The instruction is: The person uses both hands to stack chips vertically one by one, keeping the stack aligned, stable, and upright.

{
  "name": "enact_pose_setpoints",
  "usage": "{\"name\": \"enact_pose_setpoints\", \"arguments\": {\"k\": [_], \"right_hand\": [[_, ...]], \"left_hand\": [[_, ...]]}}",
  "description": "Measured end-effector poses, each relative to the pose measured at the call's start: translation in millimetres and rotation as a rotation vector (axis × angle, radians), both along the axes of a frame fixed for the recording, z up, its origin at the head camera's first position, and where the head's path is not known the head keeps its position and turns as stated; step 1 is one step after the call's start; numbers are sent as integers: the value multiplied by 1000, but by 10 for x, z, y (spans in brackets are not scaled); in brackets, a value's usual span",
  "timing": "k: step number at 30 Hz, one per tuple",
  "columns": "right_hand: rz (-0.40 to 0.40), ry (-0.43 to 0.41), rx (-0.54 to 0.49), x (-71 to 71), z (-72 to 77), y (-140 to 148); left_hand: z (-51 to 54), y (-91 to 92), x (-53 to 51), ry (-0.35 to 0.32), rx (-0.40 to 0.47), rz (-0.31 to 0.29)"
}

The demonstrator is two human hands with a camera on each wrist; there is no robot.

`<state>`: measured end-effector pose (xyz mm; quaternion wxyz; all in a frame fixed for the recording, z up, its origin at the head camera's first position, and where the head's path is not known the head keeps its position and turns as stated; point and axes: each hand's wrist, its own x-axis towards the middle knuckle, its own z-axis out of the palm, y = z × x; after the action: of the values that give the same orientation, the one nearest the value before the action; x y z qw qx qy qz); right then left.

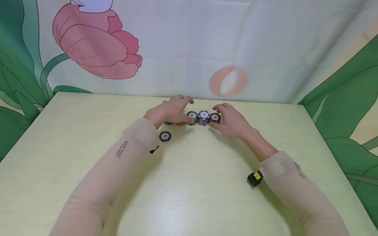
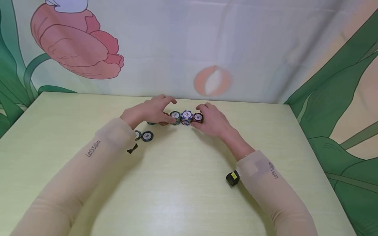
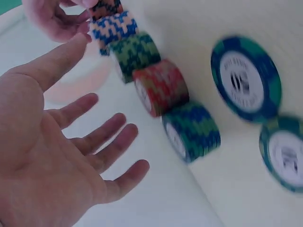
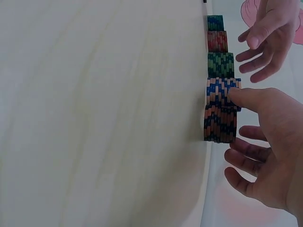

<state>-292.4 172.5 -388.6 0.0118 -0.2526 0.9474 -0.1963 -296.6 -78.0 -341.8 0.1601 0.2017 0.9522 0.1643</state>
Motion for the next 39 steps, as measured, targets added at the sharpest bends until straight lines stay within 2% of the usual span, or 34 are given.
{"name": "enact_pose_setpoints", "arguments": {"k": [5, 8, 11, 14, 18, 27, 33, 39], "right_hand": [[31, 18, 15, -7, 45, -77], [19, 44, 57, 2, 59, -134], [-8, 76, 100, 12, 73, -191], [-25, 96, 125, 3, 86, -235], [-19, 79, 139, -15, 128, -305], [35, 55, 237, -53, 158, -531], [37, 43, 279, -90, 155, -607], [44, 2, 285, -176, 141, -637]], "left_hand": [[65, -154, 106, 12, -45, 62], [106, -240, 195, 10, -85, 116], [127, -333, 277, 0, -117, 139], [121, -421, 345, -18, -124, 138], [79, -515, 402, -44, -132, 127], [-8, -649, 439, -131, -191, 110], [-33, -692, 474, -109, -224, 78], [-118, -758, 488, -61, -218, 66]]}}
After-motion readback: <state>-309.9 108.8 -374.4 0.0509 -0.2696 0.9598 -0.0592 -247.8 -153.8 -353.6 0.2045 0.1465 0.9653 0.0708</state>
